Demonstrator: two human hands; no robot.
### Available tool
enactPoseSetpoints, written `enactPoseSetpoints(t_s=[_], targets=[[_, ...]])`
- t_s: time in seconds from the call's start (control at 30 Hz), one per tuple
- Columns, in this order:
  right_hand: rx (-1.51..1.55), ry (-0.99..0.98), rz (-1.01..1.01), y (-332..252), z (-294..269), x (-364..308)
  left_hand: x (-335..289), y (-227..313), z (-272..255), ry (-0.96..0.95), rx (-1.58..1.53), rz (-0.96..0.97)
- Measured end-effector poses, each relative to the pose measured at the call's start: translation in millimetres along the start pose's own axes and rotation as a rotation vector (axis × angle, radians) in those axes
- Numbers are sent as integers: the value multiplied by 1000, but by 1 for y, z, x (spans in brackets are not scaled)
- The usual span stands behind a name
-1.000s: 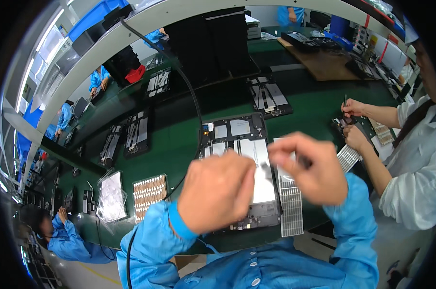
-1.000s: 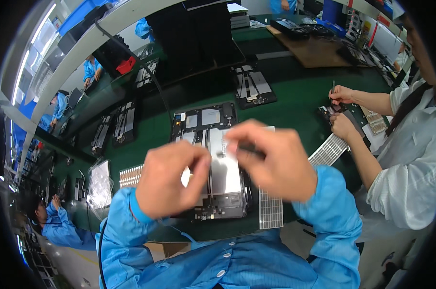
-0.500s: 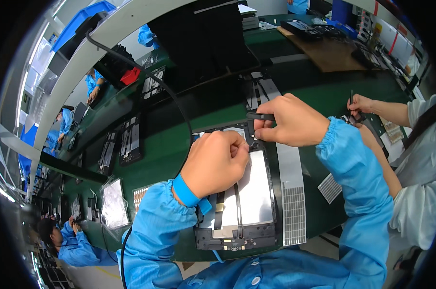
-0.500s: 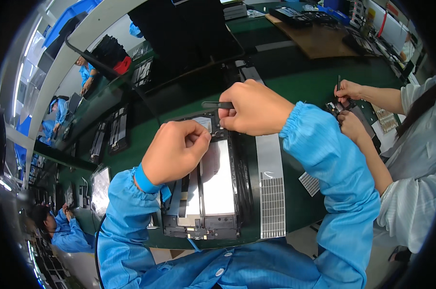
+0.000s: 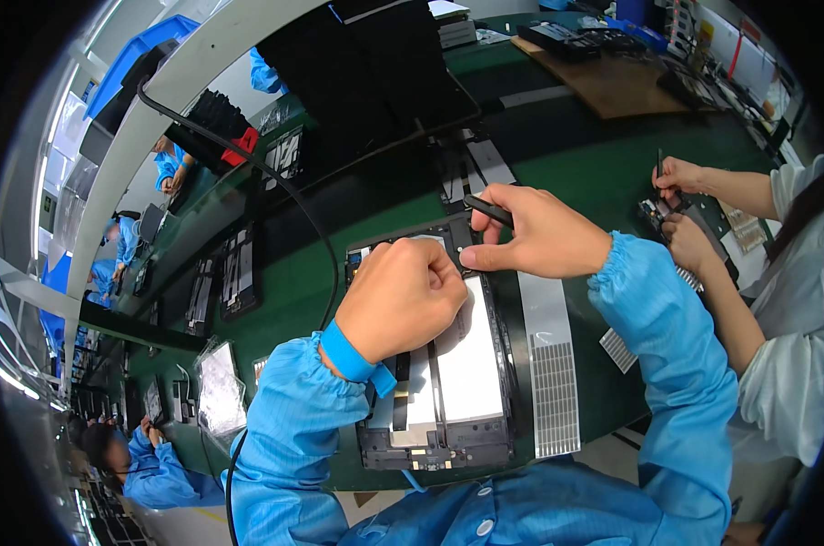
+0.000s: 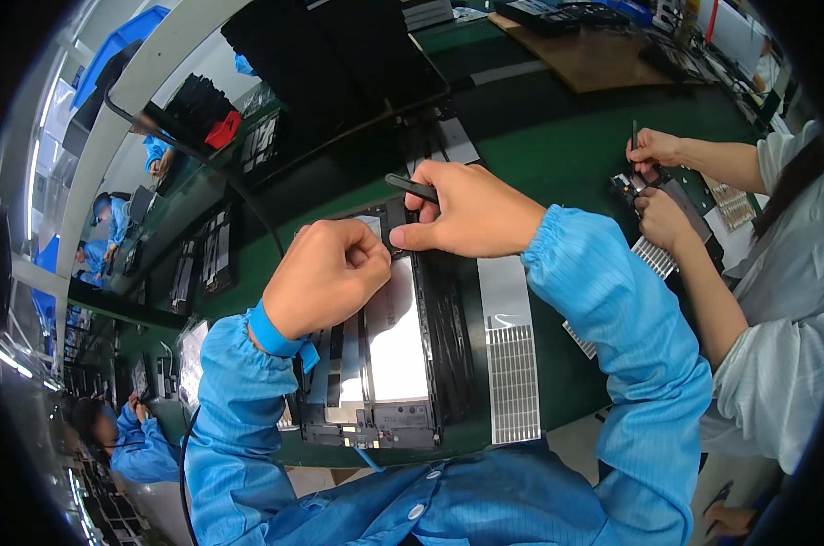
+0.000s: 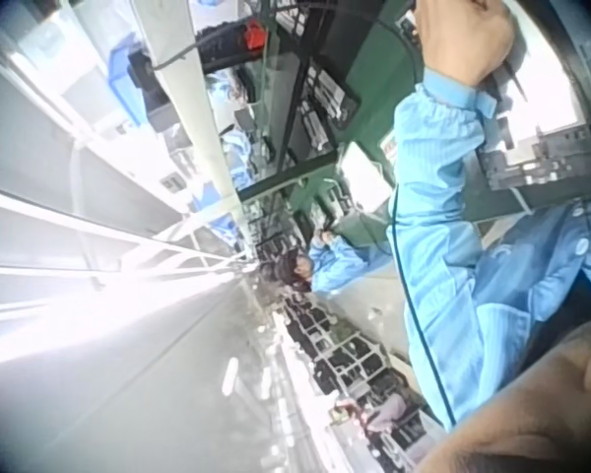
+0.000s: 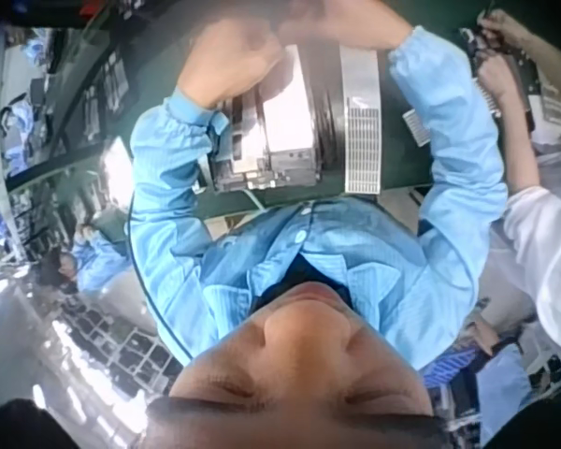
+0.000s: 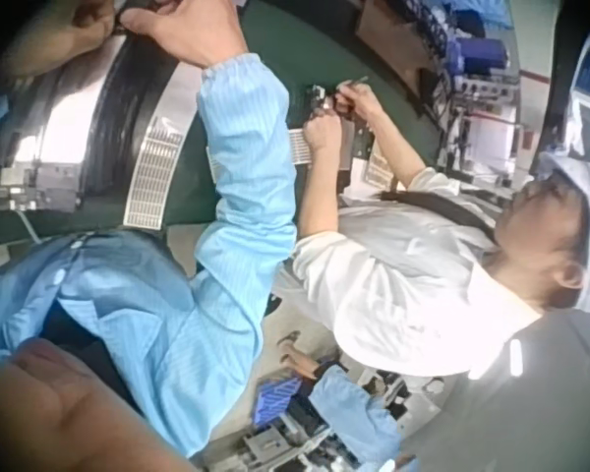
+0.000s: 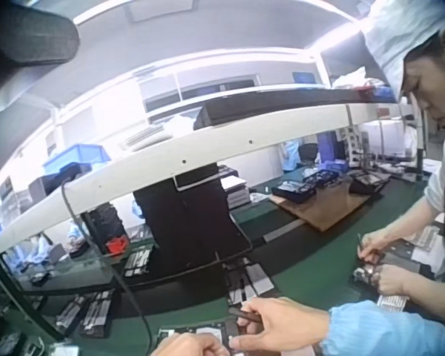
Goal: Assembling and inspecting electronic tablet screens at an industrial assembly line.
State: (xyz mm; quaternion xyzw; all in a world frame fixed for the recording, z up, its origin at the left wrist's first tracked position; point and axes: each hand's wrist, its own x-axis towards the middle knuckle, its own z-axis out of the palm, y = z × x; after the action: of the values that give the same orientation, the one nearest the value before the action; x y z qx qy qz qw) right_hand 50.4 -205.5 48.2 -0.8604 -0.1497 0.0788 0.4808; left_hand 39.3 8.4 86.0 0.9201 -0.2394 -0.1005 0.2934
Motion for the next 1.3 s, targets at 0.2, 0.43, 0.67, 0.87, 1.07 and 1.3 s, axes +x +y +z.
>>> enactPoseSetpoints(t_s=[0.2,0.43,0.67,0.87,1.07,1.3], targets=[[-103,-68,8,-13,-10,5,5,-2,-4,-24,-11,-13],[-165,-72,16,-13,-8,10,15,-3,-11,-160,-44,-89],[-368,-104,67,-25,-6,16,15,-4,-14,-154,-18,-72],[-311,-61,20,-14,-2,13,21,-11,-10,-78,31,-16],[-352,-119,98,-27,-6,21,19,-19,-1,-20,67,47],[-483,-122,191,-55,6,25,10,-25,-4,30,45,133]])
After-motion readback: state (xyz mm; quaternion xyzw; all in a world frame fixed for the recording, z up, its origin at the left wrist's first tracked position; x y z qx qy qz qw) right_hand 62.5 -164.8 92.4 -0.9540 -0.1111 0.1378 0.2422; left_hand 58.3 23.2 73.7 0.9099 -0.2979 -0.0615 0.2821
